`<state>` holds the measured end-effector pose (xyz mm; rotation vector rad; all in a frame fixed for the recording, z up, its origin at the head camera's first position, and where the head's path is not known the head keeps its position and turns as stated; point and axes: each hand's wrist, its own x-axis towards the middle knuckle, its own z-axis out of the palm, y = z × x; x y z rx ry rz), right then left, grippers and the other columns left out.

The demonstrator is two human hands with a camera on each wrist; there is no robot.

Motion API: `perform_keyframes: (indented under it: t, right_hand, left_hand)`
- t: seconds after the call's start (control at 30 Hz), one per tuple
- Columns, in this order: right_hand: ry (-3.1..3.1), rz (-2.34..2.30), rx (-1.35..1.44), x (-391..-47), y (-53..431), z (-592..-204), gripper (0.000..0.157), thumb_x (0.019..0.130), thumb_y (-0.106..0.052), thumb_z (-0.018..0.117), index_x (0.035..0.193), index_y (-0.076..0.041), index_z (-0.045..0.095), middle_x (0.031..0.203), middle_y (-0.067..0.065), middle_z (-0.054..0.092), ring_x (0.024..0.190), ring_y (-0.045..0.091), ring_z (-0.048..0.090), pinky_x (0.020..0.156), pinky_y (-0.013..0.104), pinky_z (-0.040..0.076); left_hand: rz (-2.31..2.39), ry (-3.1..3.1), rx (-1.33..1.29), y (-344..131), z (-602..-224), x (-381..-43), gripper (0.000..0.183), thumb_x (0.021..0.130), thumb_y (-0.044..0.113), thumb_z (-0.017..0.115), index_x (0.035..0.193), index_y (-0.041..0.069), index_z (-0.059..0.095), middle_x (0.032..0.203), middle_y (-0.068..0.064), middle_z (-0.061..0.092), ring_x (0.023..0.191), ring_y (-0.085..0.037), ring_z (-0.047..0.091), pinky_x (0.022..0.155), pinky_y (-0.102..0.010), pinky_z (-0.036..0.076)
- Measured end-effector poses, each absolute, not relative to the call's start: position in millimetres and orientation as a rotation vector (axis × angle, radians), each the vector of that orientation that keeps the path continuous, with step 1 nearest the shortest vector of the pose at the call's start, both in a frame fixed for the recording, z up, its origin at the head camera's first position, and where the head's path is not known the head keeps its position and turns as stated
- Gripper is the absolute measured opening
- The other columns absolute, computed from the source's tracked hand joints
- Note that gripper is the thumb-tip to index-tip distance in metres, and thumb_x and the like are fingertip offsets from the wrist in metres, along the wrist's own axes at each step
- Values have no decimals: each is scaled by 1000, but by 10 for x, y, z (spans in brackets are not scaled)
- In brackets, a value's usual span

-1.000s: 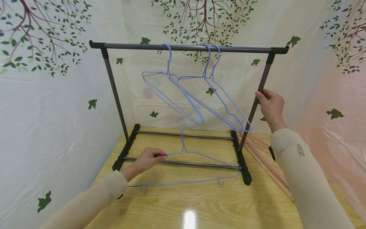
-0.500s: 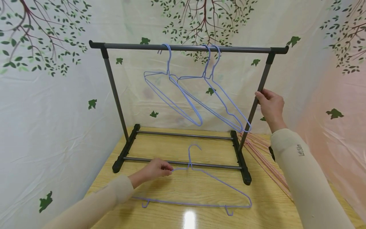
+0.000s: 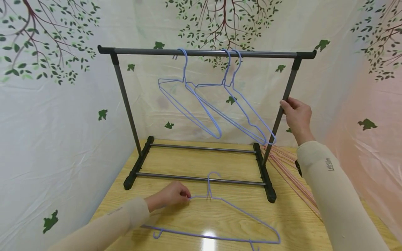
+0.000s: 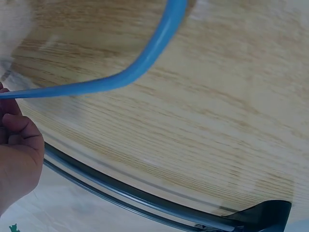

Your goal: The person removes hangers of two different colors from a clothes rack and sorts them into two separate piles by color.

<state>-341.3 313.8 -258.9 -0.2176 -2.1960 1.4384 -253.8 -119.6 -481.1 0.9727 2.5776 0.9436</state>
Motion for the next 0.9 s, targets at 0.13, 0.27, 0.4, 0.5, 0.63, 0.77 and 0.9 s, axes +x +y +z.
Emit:
perform_keyframes:
  t: [0.13,0.27,0.4,0.5,0.63,0.77,0.9]
  right_hand:
    - [-2200,1445,-221,-3418,3132,-2589,54,97,-43,60,139,-10,59,132,10,63,103,8,65,100,35,47]
    - [-2199,1442,-219,-3422,3132,-2588,54,97,-44,60,139,-10,59,133,10,62,103,7,65,99,34,48]
    - [-2195,1431,-216,-3421,3129,-2593,53,97,-43,60,138,-10,60,131,10,63,100,5,65,98,33,49]
    - [-2196,1422,-214,-3420,3132,-2595,52,97,-42,60,138,-9,60,131,10,64,98,4,65,97,33,49]
    - [-2199,1419,-216,-3417,3127,-2592,52,97,-42,60,138,-9,60,131,10,64,98,5,65,97,33,49]
    - [-2202,1420,-221,-3414,3120,-2593,53,97,-43,59,138,-10,60,131,9,64,101,7,65,97,34,49]
    - [-2195,1417,-214,-3410,3121,-2600,53,97,-44,59,137,-10,61,127,8,65,100,8,64,96,32,50]
  left_hand:
    - [909,2552,1049,-1189,-4837,-2521,3,83,8,78,82,9,76,74,11,66,67,1,53,64,-21,47]
    - [896,2523,1080,-1186,-4831,-2498,3,81,8,80,81,8,76,72,12,65,65,3,52,63,-20,47]
    - [867,2497,1077,-1179,-4818,-2482,4,81,8,80,81,7,76,72,12,65,64,4,51,62,-19,47]
    - [841,2491,1096,-1167,-4806,-2475,4,81,9,80,81,7,76,71,12,65,63,4,51,62,-18,46]
    - [820,2510,1073,-1162,-4793,-2488,6,82,13,80,83,9,77,72,13,65,63,3,53,62,-19,47]
    - [803,2549,998,-1177,-4774,-2521,11,85,19,79,91,10,77,79,11,67,66,0,56,64,-23,48]
    - [772,2612,944,-1191,-4705,-2560,18,89,21,75,100,8,76,84,7,67,72,-6,57,67,-29,49]
